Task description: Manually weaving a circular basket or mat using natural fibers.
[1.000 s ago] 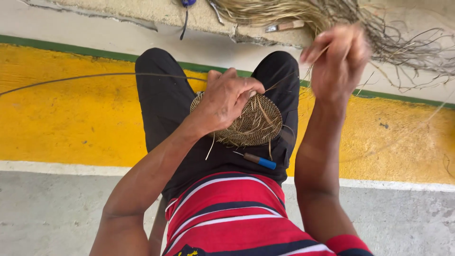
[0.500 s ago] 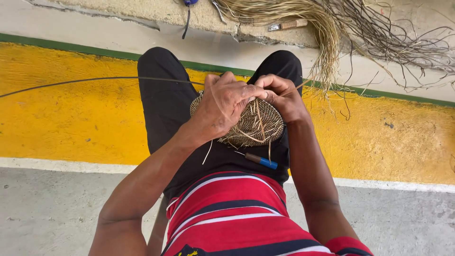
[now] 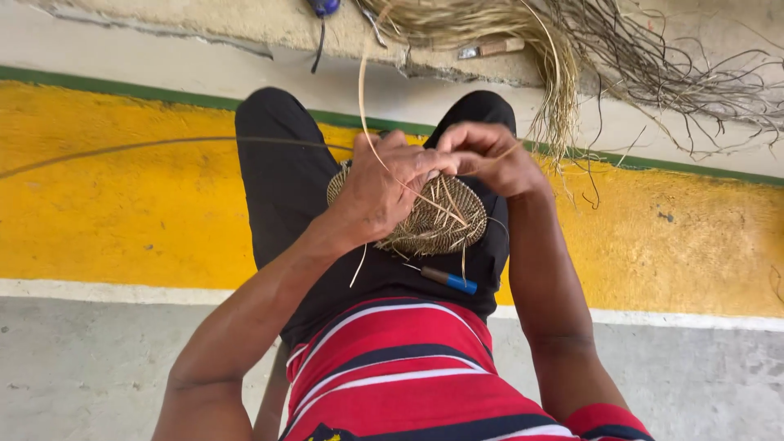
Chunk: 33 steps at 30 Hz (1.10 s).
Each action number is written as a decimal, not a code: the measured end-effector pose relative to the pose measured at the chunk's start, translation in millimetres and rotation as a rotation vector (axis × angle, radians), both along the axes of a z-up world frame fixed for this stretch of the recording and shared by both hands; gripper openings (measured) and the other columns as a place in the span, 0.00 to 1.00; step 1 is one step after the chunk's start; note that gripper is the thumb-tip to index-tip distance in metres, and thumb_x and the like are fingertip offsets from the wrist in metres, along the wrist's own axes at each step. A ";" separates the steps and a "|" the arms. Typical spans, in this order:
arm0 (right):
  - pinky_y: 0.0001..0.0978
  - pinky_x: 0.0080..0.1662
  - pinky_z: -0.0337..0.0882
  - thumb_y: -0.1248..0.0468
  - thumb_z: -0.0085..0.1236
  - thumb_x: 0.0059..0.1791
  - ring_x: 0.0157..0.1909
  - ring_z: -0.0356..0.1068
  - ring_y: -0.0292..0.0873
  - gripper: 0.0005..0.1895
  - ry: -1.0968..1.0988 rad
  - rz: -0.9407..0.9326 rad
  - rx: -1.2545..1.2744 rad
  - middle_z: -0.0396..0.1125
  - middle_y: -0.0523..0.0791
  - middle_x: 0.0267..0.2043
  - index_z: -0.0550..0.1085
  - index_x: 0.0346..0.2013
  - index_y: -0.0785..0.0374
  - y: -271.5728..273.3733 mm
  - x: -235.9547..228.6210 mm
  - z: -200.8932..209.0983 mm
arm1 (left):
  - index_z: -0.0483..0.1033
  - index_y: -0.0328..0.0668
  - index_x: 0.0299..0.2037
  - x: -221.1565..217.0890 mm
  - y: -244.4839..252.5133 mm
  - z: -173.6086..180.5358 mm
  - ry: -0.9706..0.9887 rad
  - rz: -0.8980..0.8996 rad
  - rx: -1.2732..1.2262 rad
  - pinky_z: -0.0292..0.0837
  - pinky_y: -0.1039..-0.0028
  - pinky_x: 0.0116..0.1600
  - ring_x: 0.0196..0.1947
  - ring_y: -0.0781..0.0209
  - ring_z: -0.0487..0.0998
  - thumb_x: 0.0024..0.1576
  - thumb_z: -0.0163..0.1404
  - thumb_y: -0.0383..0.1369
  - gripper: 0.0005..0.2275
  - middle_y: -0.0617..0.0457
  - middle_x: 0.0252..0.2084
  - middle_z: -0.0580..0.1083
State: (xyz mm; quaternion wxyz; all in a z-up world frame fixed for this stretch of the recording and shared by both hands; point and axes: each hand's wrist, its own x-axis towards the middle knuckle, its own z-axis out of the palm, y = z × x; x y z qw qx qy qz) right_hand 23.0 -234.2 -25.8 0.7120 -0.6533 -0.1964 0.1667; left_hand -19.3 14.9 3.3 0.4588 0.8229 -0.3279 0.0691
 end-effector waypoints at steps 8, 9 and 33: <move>0.28 0.49 0.68 0.69 0.58 0.57 0.43 0.67 0.36 0.03 0.008 0.053 0.135 0.69 0.42 0.40 0.74 0.44 0.65 -1.9 -9.5 -43.4 | 0.79 0.59 0.50 3.4 -9.2 2.4 -0.039 0.006 0.044 0.52 0.63 0.48 0.36 0.61 0.70 0.59 0.53 0.27 0.12 0.63 0.36 0.79; 0.29 0.47 0.70 0.70 0.56 0.57 0.42 0.68 0.36 0.01 0.042 0.012 0.141 0.69 0.42 0.40 0.73 0.42 0.65 -2.0 2.2 -48.5 | 0.79 0.60 0.48 4.2 -10.4 3.5 -0.013 -0.024 0.038 0.53 0.64 0.49 0.36 0.62 0.70 0.60 0.53 0.28 0.10 0.64 0.35 0.79; 0.27 0.40 0.72 0.64 0.48 0.62 0.36 0.70 0.36 0.07 -0.300 -0.512 -0.111 0.71 0.46 0.40 0.72 0.44 0.65 -11.7 -16.3 -17.9 | 0.81 0.55 0.33 24.1 -47.5 -6.8 0.103 -0.071 0.095 0.50 0.66 0.46 0.31 0.66 0.66 0.60 0.51 0.25 0.09 0.63 0.24 0.75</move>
